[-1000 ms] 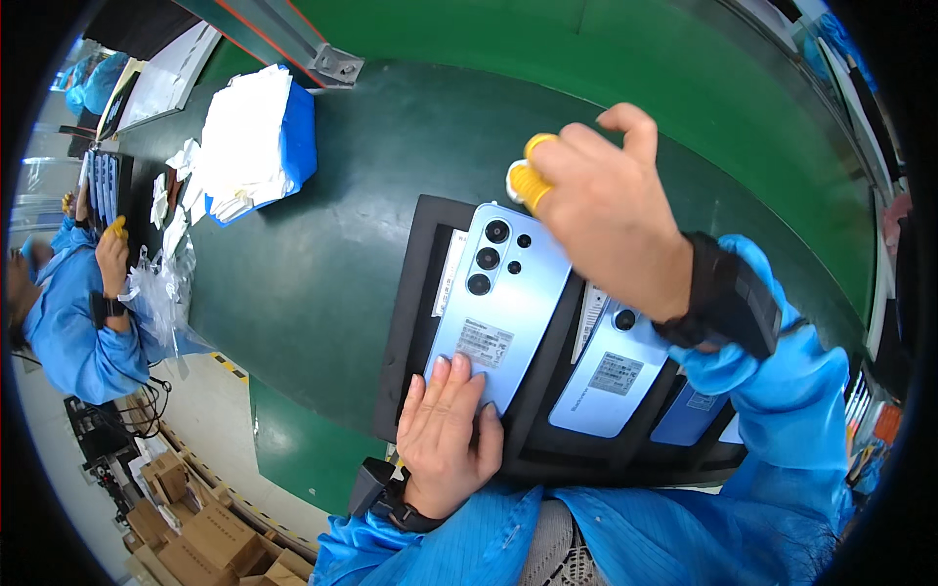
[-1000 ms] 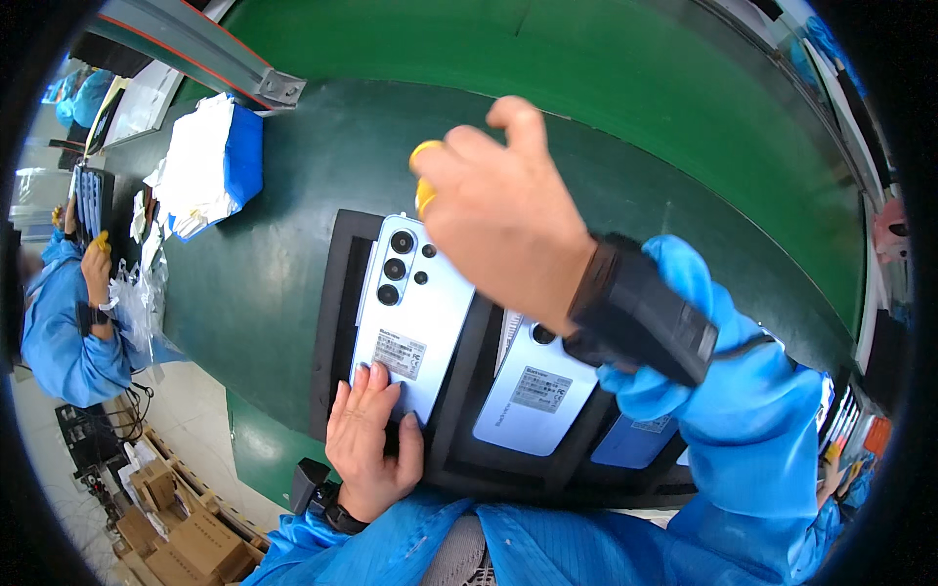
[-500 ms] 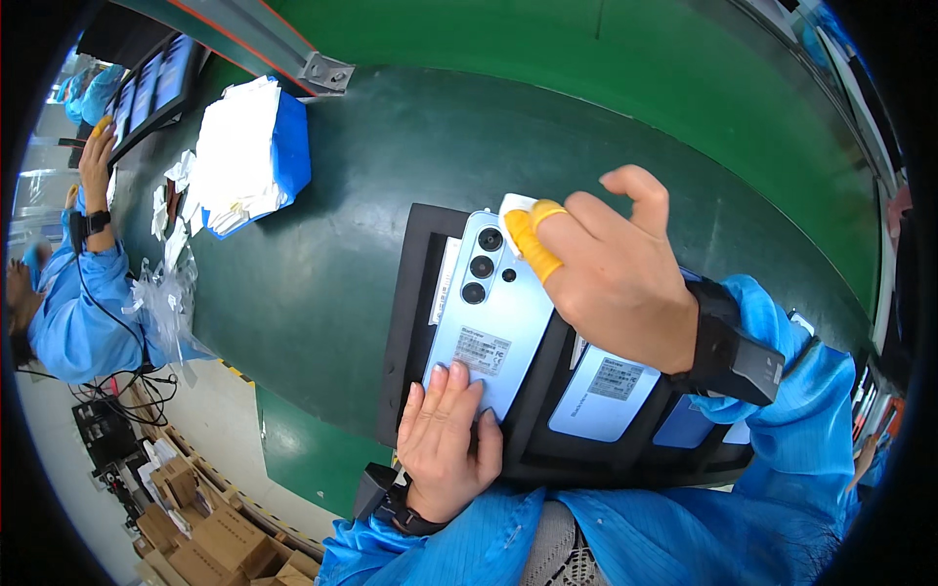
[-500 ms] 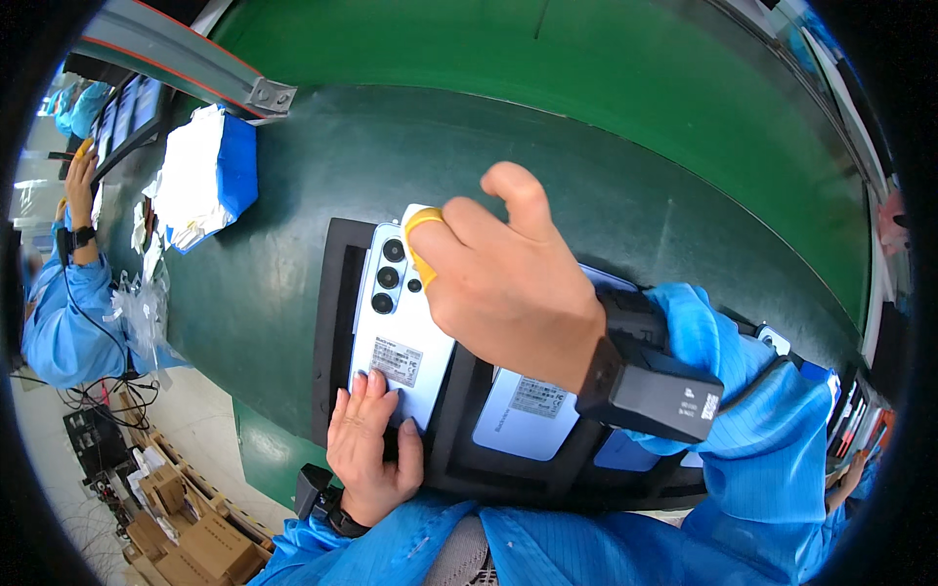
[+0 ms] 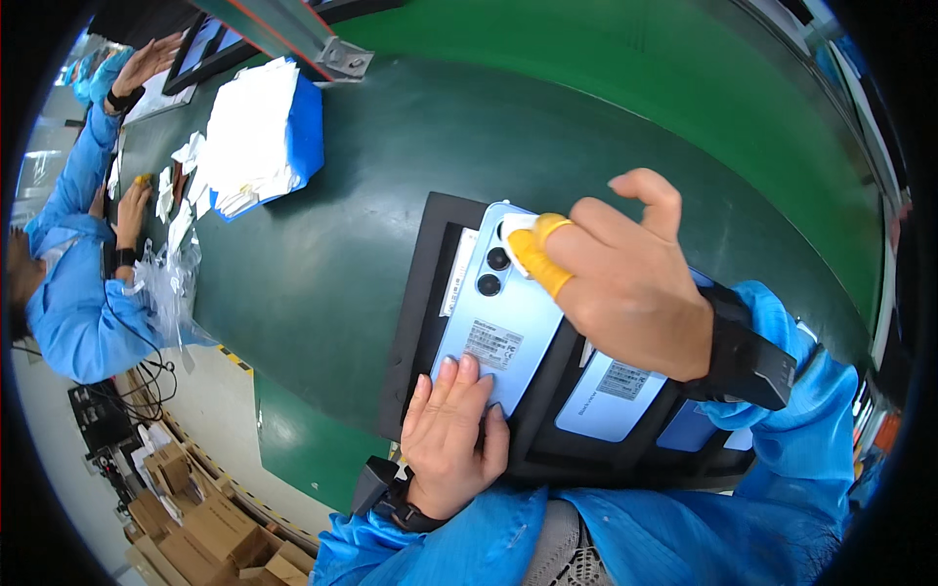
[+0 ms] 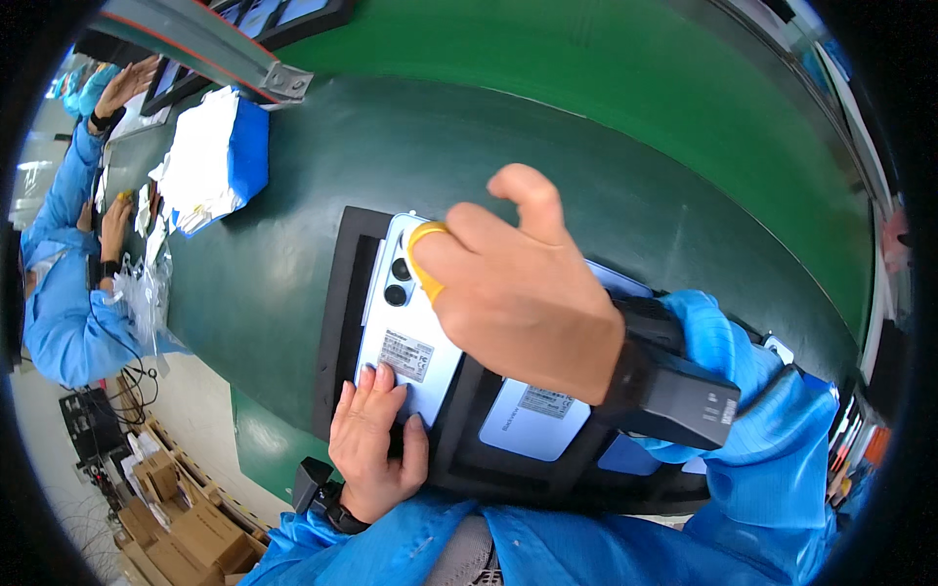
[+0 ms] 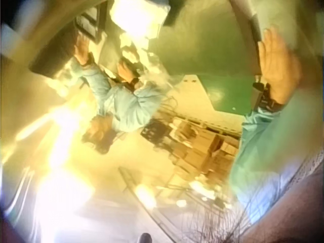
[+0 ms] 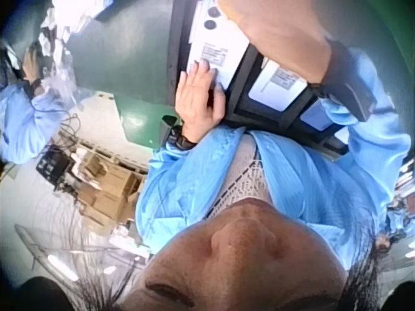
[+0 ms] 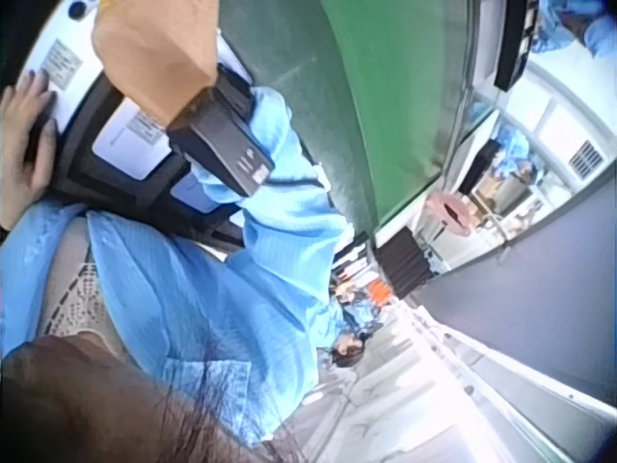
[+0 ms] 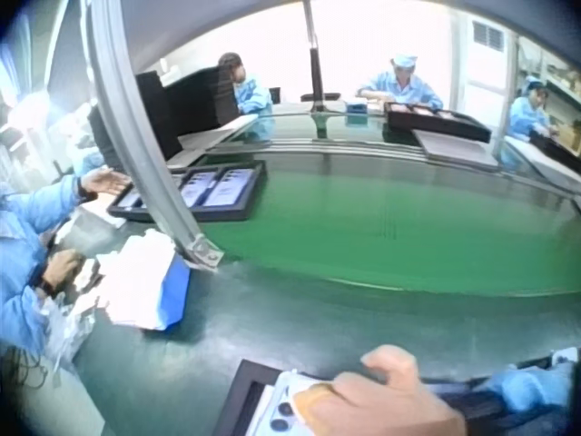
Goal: Cleaning the back panels and camera lenses of multiple smartphones on an assembly line using a cloth and liquid.
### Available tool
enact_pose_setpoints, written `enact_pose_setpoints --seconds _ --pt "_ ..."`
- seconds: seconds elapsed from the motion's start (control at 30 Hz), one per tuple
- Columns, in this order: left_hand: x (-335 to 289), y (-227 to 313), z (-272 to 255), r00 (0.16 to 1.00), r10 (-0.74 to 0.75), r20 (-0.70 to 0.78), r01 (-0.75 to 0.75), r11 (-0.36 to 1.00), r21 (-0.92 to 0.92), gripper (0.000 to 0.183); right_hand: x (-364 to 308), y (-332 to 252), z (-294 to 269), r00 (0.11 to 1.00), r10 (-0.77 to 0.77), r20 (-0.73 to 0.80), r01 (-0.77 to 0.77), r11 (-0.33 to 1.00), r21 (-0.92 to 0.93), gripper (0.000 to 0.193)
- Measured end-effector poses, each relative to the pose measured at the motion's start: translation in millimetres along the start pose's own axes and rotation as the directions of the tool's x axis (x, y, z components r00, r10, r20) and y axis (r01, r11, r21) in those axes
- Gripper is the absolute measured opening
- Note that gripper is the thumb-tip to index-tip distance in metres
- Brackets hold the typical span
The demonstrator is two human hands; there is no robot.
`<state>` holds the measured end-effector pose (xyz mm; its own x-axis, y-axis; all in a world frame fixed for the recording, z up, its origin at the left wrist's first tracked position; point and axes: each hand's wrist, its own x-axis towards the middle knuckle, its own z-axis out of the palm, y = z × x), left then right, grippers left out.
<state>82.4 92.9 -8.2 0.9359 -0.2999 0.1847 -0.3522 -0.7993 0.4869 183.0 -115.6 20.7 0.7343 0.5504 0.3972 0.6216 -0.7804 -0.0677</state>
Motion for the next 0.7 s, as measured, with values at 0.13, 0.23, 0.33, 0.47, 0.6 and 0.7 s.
enact_pose_setpoints --seconds 0.13,0.23,0.33,0.47,0.6,0.7 --pt "-0.6 0.7 -0.7 1.000 0.017 0.025 -0.015 0.998 -0.053 0.034 8.9 -0.9 0.3 1.000 -0.014 -0.015 0.014 1.000 0.019 0.014" --pt "-0.9 -0.9 -1.9 1.000 0.021 0.021 -0.020 0.999 -0.048 0.034 15.9 -2.1 0.0 0.997 -0.046 0.058 0.044 0.998 0.041 0.015" --pt "0.5 -0.8 -1.0 1.000 0.016 0.020 -0.015 0.998 -0.054 0.034 9.1 -0.6 2.2 0.999 -0.005 -0.043 0.004 1.000 -0.011 0.006" --pt "0.7 1.0 -0.1 1.000 0.023 0.018 -0.023 0.999 -0.047 0.034 15.8 -1.7 3.5 0.998 -0.015 -0.054 0.014 1.000 -0.004 0.005" --pt "-0.5 -2.7 -0.5 1.000 0.010 0.013 -0.009 0.998 -0.055 0.034 13.7 -1.5 0.5 1.000 -0.013 -0.024 0.014 1.000 0.026 0.004" --pt "-1.0 0.3 0.4 1.000 0.001 0.020 0.001 0.998 -0.070 0.035 6.8 0.0 -2.2 1.000 0.001 0.004 -0.001 0.999 0.044 0.005"
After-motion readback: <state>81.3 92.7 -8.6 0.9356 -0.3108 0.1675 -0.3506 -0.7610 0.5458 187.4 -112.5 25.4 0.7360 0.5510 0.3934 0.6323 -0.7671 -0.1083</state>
